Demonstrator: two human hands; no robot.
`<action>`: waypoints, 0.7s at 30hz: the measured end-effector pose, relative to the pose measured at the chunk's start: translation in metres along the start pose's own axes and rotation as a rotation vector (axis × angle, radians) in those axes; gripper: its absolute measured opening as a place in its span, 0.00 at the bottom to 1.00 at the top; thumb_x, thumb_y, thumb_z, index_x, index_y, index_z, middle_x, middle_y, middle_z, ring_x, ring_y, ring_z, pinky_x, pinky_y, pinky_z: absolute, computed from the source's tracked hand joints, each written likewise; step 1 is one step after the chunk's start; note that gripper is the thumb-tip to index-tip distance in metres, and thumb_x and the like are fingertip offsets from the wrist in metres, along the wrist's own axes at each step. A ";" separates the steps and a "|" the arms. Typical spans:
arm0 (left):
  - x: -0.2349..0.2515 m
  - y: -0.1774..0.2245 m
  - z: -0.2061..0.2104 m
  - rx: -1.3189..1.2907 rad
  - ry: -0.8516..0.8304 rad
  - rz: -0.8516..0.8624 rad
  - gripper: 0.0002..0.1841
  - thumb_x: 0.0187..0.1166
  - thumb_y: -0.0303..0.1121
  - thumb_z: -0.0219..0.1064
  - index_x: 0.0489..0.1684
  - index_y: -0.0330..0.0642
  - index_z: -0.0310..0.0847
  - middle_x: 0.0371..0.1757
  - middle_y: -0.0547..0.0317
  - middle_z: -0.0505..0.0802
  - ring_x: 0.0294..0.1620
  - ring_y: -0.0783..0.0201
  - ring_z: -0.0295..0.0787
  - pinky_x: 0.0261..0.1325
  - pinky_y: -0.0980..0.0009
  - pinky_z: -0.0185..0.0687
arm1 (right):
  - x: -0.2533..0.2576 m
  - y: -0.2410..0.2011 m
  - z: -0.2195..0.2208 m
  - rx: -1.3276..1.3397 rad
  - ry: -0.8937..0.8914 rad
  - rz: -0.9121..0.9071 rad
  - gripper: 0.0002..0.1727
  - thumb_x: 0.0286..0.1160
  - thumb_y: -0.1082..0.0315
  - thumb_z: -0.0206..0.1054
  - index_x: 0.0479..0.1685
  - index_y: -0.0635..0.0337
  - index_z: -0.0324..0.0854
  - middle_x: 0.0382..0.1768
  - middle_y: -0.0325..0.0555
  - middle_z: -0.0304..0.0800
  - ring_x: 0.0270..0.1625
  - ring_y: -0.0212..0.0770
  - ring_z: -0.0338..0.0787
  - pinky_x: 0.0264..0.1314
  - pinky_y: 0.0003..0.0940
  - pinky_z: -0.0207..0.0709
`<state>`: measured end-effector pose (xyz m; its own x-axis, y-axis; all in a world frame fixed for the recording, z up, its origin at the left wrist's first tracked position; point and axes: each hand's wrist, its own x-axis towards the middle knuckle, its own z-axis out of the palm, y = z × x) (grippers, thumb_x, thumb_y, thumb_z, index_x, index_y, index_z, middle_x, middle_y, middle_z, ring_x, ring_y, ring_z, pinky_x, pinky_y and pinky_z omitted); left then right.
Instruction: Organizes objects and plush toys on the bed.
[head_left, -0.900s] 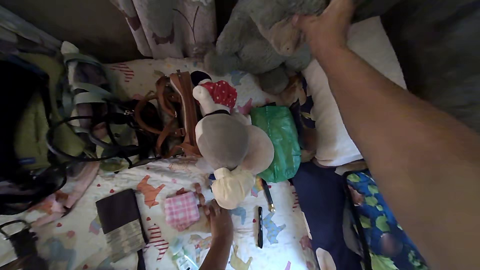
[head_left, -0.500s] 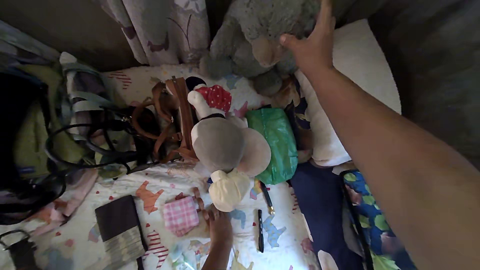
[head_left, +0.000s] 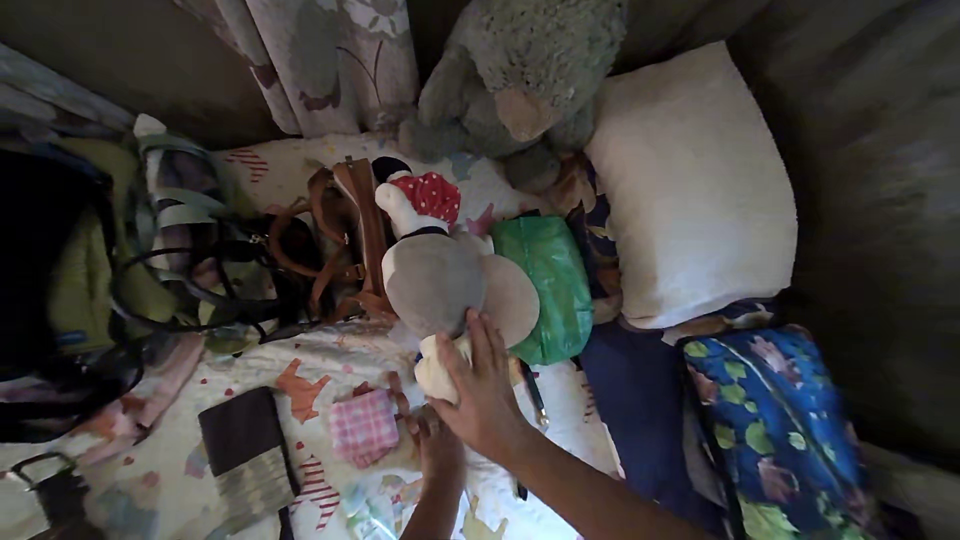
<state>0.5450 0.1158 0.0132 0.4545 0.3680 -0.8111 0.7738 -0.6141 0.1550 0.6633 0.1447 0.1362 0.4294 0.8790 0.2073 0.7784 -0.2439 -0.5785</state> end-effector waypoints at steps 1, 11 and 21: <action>0.002 0.001 -0.002 0.020 -0.034 -0.007 0.38 0.81 0.29 0.62 0.92 0.31 0.49 0.92 0.32 0.58 0.92 0.35 0.50 0.89 0.38 0.48 | 0.003 0.009 0.013 -0.024 0.044 -0.002 0.55 0.40 0.62 0.88 0.85 0.38 0.71 0.84 0.77 0.63 0.84 0.81 0.63 0.79 0.78 0.61; 0.003 -0.001 0.005 0.088 0.007 0.000 0.39 0.81 0.25 0.60 0.94 0.33 0.44 0.95 0.36 0.49 0.95 0.40 0.47 0.89 0.42 0.50 | 0.109 0.028 -0.097 0.081 0.073 0.157 0.22 0.61 0.76 0.76 0.59 0.71 0.85 0.55 0.63 0.90 0.56 0.57 0.92 0.59 0.55 0.85; 0.007 -0.002 0.006 0.083 0.002 -0.003 0.39 0.82 0.25 0.59 0.94 0.34 0.44 0.95 0.38 0.50 0.95 0.40 0.47 0.88 0.41 0.52 | 0.320 0.015 -0.168 -0.278 -0.187 0.075 0.20 0.79 0.74 0.62 0.69 0.64 0.80 0.66 0.62 0.86 0.71 0.57 0.84 0.75 0.58 0.73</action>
<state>0.5436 0.1155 0.0039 0.4533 0.3713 -0.8104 0.7361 -0.6686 0.1054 0.8894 0.3535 0.3267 0.4193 0.9078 0.0094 0.8537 -0.3907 -0.3443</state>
